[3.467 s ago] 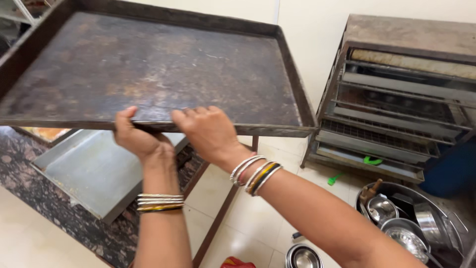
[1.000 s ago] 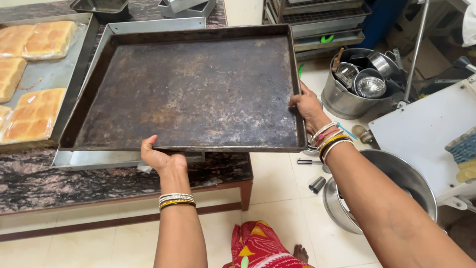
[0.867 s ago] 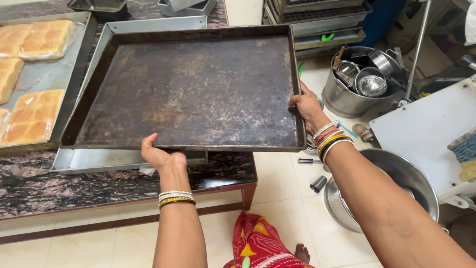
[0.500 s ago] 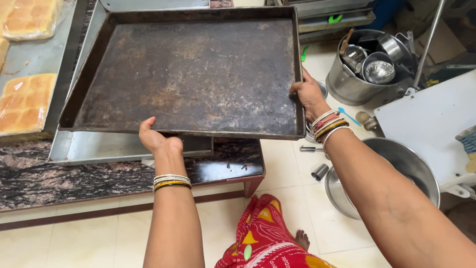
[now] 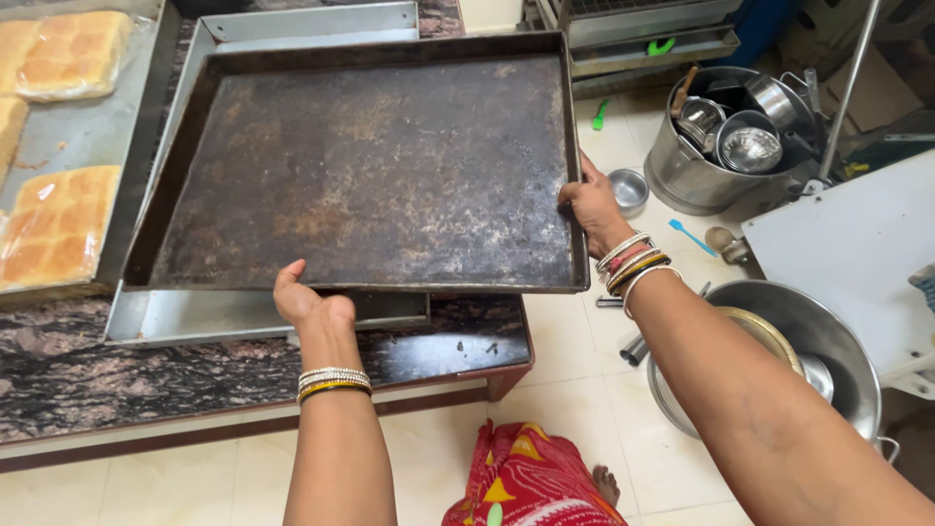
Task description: The person removes various baking pans and trays from a metal rack, including rectangular loaf pans, a large flat baking sheet, a muffin tin, and a tray with a wooden board and colander. They place these items onto a nearby countertop and a separate table, then return empty trays to the rack.
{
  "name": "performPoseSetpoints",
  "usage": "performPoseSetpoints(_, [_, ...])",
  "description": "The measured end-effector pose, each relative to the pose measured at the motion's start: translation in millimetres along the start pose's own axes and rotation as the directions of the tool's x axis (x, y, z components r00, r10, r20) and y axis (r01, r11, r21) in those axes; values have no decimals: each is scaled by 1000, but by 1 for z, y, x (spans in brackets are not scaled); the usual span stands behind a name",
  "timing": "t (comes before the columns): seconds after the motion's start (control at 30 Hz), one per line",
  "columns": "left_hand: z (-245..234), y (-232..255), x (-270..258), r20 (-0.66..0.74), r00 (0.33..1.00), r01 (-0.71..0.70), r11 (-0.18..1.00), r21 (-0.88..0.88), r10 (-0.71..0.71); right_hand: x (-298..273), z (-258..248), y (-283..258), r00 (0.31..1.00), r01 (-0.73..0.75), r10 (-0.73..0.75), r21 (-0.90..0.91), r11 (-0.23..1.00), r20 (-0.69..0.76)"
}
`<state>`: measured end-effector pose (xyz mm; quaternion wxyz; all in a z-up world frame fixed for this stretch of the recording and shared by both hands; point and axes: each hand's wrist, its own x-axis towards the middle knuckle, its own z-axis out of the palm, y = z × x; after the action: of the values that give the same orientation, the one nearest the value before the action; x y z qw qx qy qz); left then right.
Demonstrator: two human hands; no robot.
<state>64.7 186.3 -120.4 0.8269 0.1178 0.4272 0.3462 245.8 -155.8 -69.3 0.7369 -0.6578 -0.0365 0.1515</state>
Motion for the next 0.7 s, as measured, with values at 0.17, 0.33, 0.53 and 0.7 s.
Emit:
performPoseSetpoints(0.17, [-8,10,7,0,1000,31,999,-38,-31,9,12,9,1000,2,-2,-1,1000,-4])
performPoseSetpoints(0.33, [-11,17,11,6,999,42,998,-46,-41,17,21,18,1000,-23,23,15,1000,3])
performPoseSetpoints(0.53, [-13,22,12,-65,997,43,999,-10,-43,22,31,23,1000,-19,18,-28,999,-3])
performPoseSetpoints(0.7, [-15,23,14,-21,998,57,996,-70,-59,25,36,25,998,-61,62,-17,998,1])
